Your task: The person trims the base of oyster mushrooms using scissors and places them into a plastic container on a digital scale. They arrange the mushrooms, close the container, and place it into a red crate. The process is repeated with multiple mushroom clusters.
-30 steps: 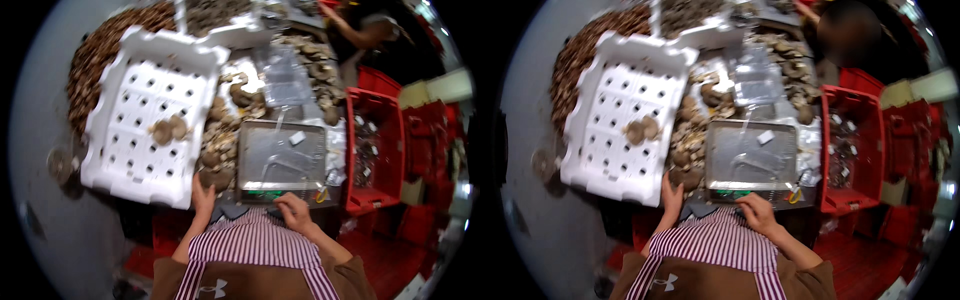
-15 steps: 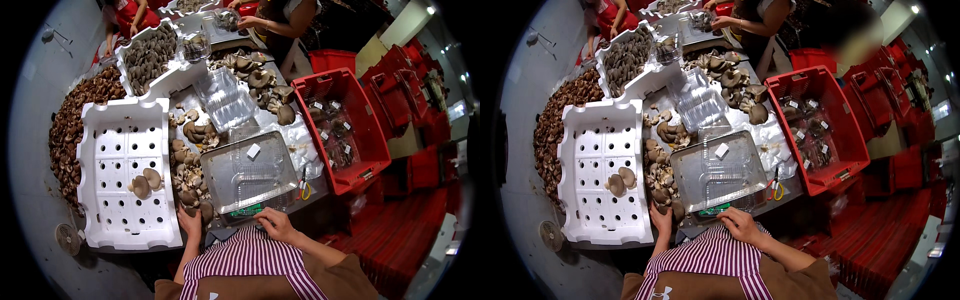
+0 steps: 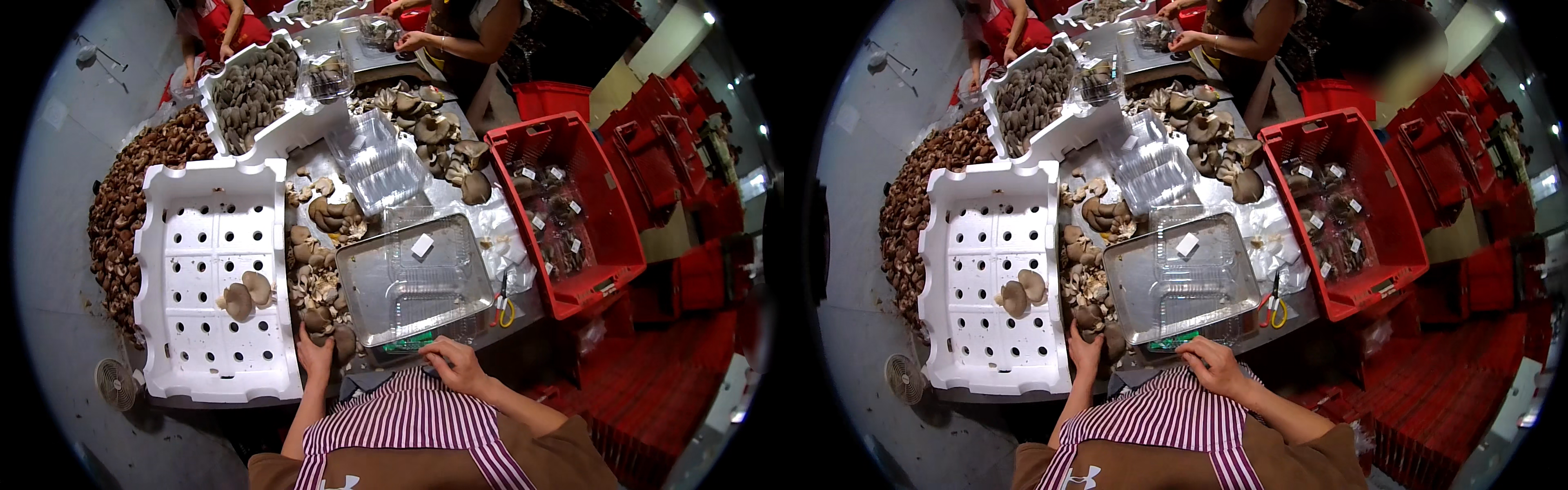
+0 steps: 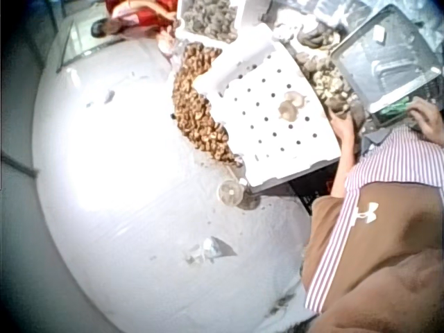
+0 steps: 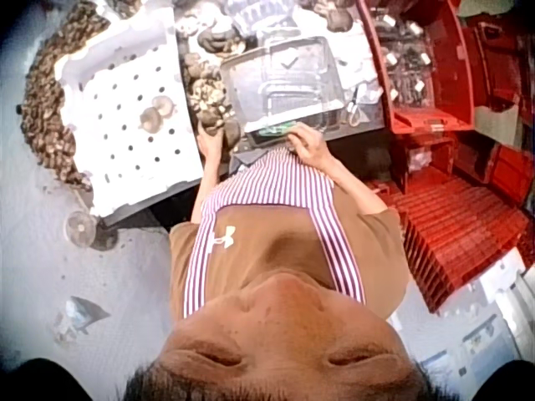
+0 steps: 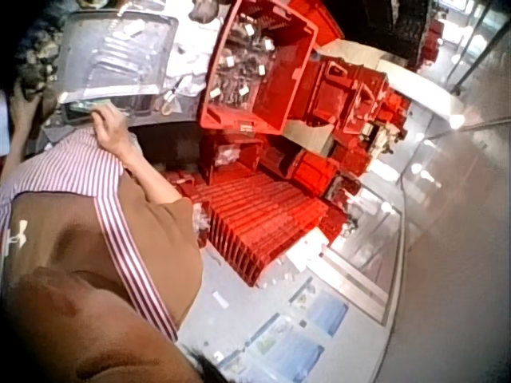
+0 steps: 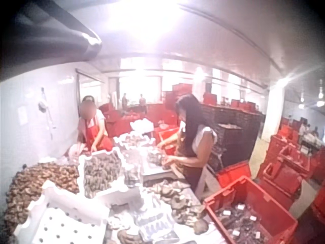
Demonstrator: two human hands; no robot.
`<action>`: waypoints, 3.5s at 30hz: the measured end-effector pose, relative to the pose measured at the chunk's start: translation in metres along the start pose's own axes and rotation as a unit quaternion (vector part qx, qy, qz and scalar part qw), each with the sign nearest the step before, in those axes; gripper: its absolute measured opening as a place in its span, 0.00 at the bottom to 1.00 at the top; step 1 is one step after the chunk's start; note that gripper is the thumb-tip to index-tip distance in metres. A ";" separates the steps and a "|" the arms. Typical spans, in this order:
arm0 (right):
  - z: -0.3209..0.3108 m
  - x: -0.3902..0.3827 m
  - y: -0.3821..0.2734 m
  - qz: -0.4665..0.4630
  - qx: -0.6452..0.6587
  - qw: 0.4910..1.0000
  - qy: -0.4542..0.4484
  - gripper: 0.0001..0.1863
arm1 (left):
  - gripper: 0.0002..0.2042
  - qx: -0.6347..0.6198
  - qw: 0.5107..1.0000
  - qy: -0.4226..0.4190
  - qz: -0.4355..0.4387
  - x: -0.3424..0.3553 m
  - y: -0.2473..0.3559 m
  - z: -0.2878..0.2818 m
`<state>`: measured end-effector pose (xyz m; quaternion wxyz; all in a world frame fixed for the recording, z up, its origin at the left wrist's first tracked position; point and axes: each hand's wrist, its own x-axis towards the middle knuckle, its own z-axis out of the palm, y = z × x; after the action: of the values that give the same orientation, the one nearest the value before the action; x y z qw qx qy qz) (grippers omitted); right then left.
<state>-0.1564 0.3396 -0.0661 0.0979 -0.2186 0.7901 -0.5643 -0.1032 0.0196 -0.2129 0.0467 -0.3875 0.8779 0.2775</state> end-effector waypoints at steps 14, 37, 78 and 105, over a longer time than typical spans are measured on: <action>0.003 0.000 -0.002 0.053 0.021 0.998 -0.009 0.08 | 0.44 -0.254 0.962 -0.088 -0.033 0.019 -0.036 0.018; 0.021 0.031 -0.026 -0.115 -0.061 0.988 -0.087 0.20 | 0.42 -0.627 0.743 -0.221 -0.081 -0.073 0.073 -0.143; -0.028 0.017 0.054 -0.014 -0.141 0.985 0.093 0.17 | 0.29 -0.225 0.850 -0.199 0.432 -0.052 0.169 -0.047; -0.032 0.048 0.028 -0.102 -0.310 0.943 -0.065 0.25 | 0.22 -0.222 0.866 -0.001 0.448 -0.081 0.131 -0.021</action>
<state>-0.2178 0.3524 -0.0773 0.0182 -0.3533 0.8914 -0.2834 -0.1364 0.1330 -0.1126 -0.1692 0.0476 0.8720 0.4569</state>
